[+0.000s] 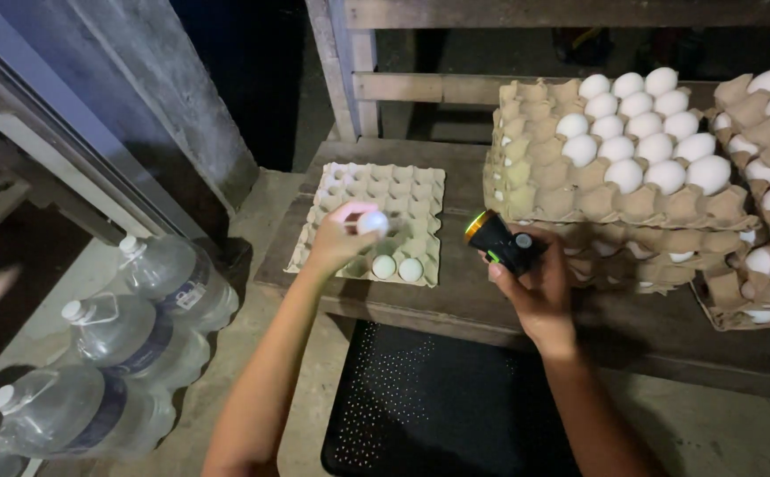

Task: Checking the fertility of eggs using a flashlight (candling) and sorting them into trays.

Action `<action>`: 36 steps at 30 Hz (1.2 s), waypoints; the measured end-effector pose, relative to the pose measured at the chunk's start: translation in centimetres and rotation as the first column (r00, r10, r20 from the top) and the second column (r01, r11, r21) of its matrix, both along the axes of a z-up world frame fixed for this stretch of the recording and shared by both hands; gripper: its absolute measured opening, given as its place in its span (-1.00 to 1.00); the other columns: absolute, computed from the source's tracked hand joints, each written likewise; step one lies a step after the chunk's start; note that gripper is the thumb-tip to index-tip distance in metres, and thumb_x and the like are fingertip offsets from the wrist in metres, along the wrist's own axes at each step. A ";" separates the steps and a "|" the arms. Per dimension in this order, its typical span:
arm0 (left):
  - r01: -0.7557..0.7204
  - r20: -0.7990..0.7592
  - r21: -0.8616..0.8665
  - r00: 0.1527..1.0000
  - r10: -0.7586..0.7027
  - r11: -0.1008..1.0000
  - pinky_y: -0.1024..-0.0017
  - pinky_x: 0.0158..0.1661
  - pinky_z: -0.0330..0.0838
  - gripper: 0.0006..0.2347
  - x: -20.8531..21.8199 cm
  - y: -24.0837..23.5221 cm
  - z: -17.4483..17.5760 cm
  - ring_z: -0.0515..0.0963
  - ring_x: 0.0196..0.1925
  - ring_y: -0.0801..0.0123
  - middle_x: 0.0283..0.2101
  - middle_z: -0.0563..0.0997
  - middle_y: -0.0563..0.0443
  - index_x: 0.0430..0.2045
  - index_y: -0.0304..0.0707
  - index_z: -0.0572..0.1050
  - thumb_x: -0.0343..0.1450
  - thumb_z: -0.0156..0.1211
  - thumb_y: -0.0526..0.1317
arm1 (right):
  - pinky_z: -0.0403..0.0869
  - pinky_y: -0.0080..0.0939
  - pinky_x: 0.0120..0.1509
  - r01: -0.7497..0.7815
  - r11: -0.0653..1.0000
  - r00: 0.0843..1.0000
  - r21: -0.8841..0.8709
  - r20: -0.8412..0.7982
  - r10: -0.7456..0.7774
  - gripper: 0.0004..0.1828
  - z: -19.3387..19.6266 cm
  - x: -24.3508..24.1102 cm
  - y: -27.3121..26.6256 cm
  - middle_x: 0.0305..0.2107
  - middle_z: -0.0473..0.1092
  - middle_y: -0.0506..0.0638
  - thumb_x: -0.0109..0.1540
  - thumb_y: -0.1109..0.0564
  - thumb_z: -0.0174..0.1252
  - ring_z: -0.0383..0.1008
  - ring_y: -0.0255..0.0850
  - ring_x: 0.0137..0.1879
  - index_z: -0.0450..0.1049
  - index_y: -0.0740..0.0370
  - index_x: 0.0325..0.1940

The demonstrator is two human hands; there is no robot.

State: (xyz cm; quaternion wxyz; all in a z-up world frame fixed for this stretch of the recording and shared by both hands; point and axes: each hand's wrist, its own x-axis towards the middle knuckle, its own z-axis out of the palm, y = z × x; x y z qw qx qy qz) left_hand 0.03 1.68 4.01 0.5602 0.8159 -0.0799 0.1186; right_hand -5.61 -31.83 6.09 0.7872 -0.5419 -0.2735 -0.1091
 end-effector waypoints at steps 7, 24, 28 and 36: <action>-0.189 -0.013 0.232 0.980 0.198 0.954 0.43 -0.08 0.59 -0.61 -1.4 2.5 -4.7 0.67 -0.12 0.36 -0.13 0.69 -0.05 -0.09 -0.19 0.58 0.21 0.50 -0.28 | 0.42 -0.27 0.26 0.173 0.977 0.983 -0.126 -0.040 -0.180 -0.38 -5.1 0.8 -1.2 0.05 0.37 0.01 0.20 0.37 0.31 0.40 -0.25 0.14 0.25 0.26 0.30; -0.056 -0.148 0.419 0.980 0.129 0.906 0.38 -0.21 0.49 -0.61 -2.1 3.6 -6.7 0.54 -0.34 0.32 -0.28 0.66 -0.09 -0.03 -0.19 0.59 0.25 0.50 -0.28 | 0.44 -0.27 0.23 0.303 0.926 0.951 -0.224 0.017 -0.307 -0.35 -5.5 0.2 -3.0 0.06 0.36 0.04 0.17 0.40 0.33 0.42 -0.24 0.15 0.25 0.27 0.28; -0.015 -0.118 0.464 0.990 0.078 0.886 0.36 -0.17 0.49 -0.59 -2.6 3.3 -5.3 0.54 -0.31 0.28 -0.21 0.65 -0.09 0.03 -0.09 0.59 0.27 0.46 -0.28 | 0.44 -0.24 0.31 0.290 0.935 0.957 -0.205 0.073 -0.281 -0.36 -4.2 -0.5 -2.7 0.11 0.33 0.05 0.19 0.41 0.31 0.40 -0.21 0.22 0.22 0.27 0.30; 0.048 -0.041 0.660 0.999 -0.028 0.750 0.22 0.16 0.38 -0.55 -2.3 2.2 -2.7 0.50 0.15 0.00 0.08 0.59 -0.19 0.05 -0.02 0.57 0.22 0.41 -0.26 | 0.44 -0.23 0.32 0.283 0.949 0.958 -0.141 0.095 -0.272 -0.37 -3.4 -1.7 -3.6 0.17 0.33 0.07 0.19 0.44 0.28 0.39 -0.18 0.26 0.24 0.28 0.30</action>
